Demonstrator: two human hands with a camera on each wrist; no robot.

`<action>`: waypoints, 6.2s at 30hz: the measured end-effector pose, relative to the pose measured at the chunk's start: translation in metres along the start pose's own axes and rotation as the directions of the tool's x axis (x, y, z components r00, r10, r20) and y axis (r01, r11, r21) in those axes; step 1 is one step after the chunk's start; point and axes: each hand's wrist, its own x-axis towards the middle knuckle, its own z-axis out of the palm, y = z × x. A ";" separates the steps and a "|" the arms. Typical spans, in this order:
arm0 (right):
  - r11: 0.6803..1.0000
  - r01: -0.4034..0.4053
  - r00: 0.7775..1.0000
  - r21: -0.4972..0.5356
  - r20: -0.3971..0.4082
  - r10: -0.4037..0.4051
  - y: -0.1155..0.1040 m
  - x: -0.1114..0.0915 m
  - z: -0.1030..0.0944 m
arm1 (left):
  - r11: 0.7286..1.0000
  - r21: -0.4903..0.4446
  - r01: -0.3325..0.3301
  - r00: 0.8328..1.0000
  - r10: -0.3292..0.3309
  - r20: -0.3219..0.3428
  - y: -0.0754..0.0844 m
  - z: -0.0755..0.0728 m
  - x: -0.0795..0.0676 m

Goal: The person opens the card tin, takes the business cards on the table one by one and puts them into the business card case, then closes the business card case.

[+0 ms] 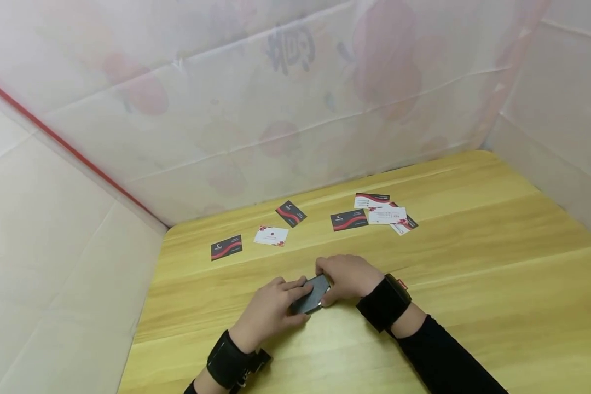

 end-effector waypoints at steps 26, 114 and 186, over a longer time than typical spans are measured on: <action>0.999 0.038 0.999 -0.034 0.031 -0.037 -0.005 0.002 -0.009 | 0.983 0.172 -0.058 0.997 0.065 -0.036 0.004 -0.010 0.004; 0.955 -0.187 0.978 -0.230 -0.138 0.158 0.044 -0.003 -0.021 | 0.974 0.024 0.225 0.957 -0.225 0.183 -0.018 -0.004 -0.004; 0.958 -0.207 0.961 -0.200 -0.227 0.160 0.046 -0.008 -0.033 | 0.982 -0.085 0.166 0.969 -0.146 0.201 -0.022 -0.005 -0.004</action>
